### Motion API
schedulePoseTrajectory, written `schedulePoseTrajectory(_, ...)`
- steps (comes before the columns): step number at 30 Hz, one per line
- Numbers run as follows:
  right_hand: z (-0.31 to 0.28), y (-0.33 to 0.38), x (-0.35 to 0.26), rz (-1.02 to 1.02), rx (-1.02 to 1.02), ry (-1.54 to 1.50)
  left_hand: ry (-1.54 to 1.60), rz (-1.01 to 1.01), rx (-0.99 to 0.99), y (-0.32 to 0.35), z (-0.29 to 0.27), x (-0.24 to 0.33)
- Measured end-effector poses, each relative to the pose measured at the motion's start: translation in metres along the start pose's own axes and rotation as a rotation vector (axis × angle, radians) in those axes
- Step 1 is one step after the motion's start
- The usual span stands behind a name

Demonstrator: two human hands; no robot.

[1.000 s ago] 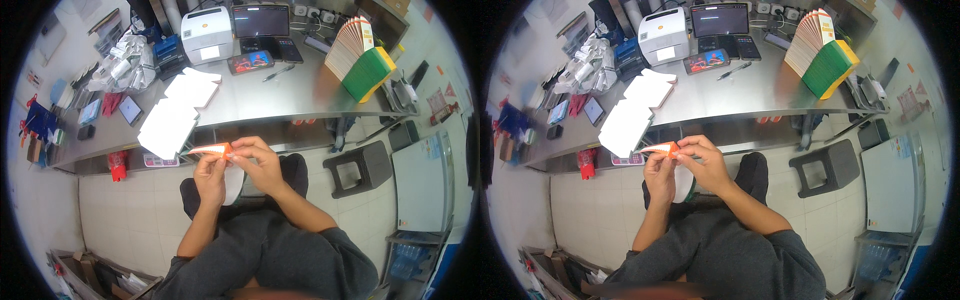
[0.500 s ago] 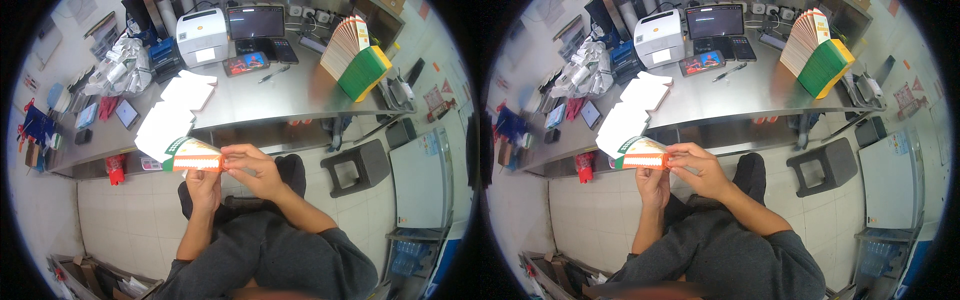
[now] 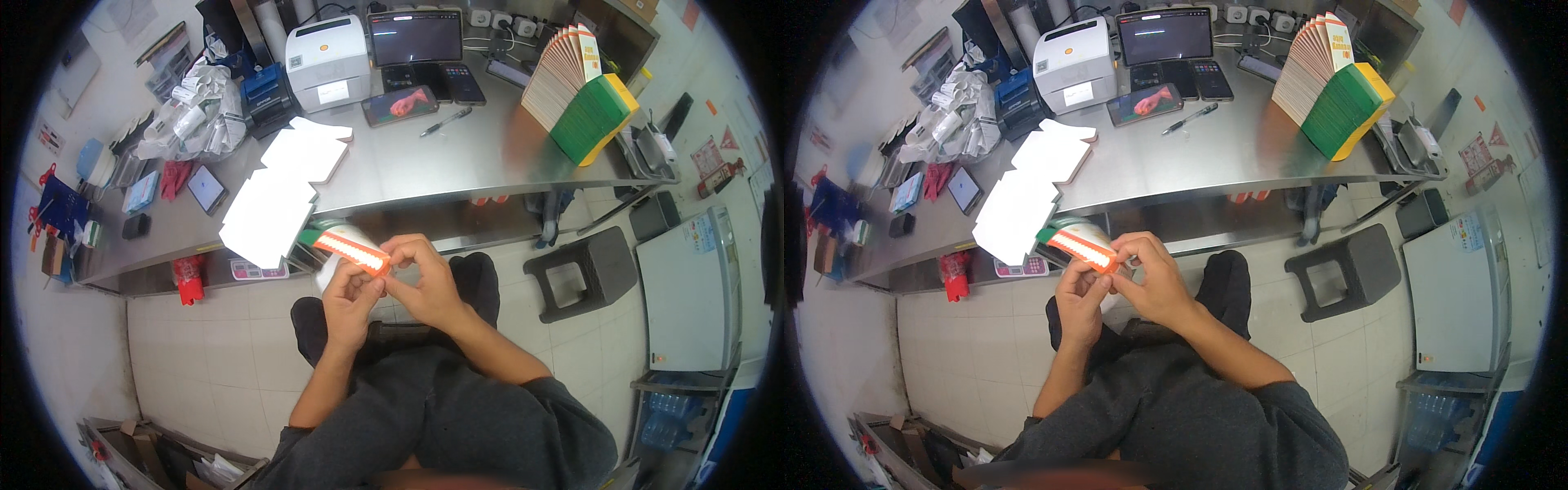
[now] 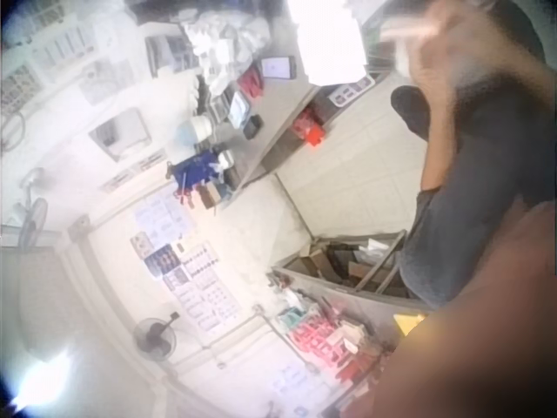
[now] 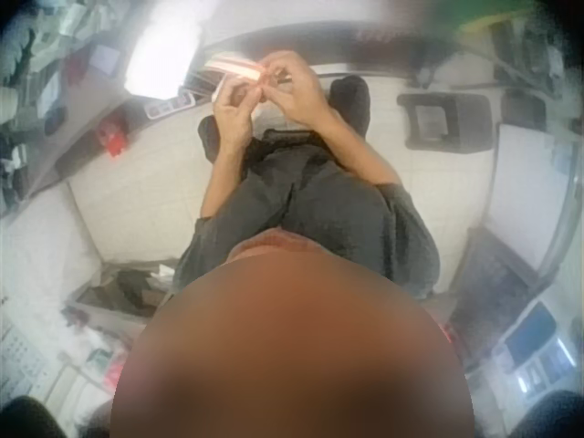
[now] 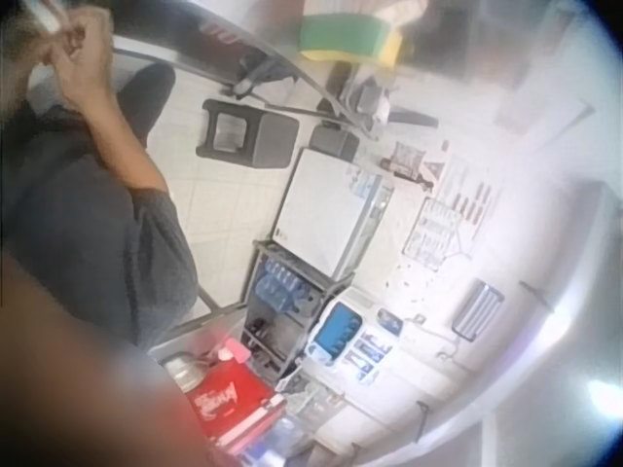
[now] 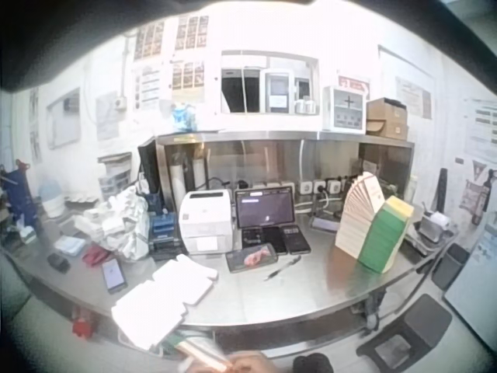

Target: The person repeatedly folds flat cardboard pieces into small rectangular boxes and stacks them on a stainless steel counter. The person handles the cardboard by hand, folding along pre-scored lines and tucking flaps to form the box shape.

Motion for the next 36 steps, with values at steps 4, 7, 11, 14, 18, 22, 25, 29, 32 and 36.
schedulePoseTrajectory(4,-0.011,0.012,0.021,0.178,-0.179,-0.082,-0.135,-0.149,-0.039,0.015,-0.006,-0.003)
schedulePoseTrajectory(7,-0.027,0.019,0.034,0.348,-0.184,-0.394,-0.593,0.095,-0.307,0.025,-0.008,0.003)
schedulePoseTrajectory(11,-0.056,0.019,0.037,0.47,-0.047,-0.599,-0.864,0.34,-0.509,0.032,-0.003,0.008)
schedulePoseTrajectory(14,-0.068,0.014,0.029,0.5,-0.018,-0.55,-0.918,0.393,-0.601,0.031,0.001,0.014)
schedulePoseTrajectory(18,-0.077,0.007,0.012,0.594,-0.041,-0.434,-1.06,0.563,-0.526,0.024,0.004,0.02)
schedulePoseTrajectory(22,-0.073,0.005,-0.001,0.67,-0.086,-0.514,-1.151,0.697,-0.257,0.009,-0.008,0.024)
schedulePoseTrajectory(25,-0.056,0.002,-0.003,0.676,-0.211,-0.476,-1.187,0.715,-0.179,0.002,-0.019,0.022)
schedulePoseTrajectory(29,-0.035,-0.001,-0.002,0.696,-0.135,-0.947,-1.222,0.78,-0.181,0.003,-0.029,0.019)
schedulePoseTrajectory(32,-0.03,-0.001,0.002,0.748,-0.107,-0.96,-1.269,0.78,-0.142,0.006,-0.037,0.018)
schedulePoseTrajectory(36,-0.024,0.0,0.015,0.782,-0.2,-0.623,-1.273,0.71,-0.161,0.009,-0.043,0.016)
Point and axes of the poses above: each hand's wrist, its own y-axis away from the middle knuckle, its own z-axis out of the palm, x = y × z, the point moved 1 cm from there along -y, towards the middle knuckle, and after that the axes turned 9 degrees about z, right-handed, at the moved point
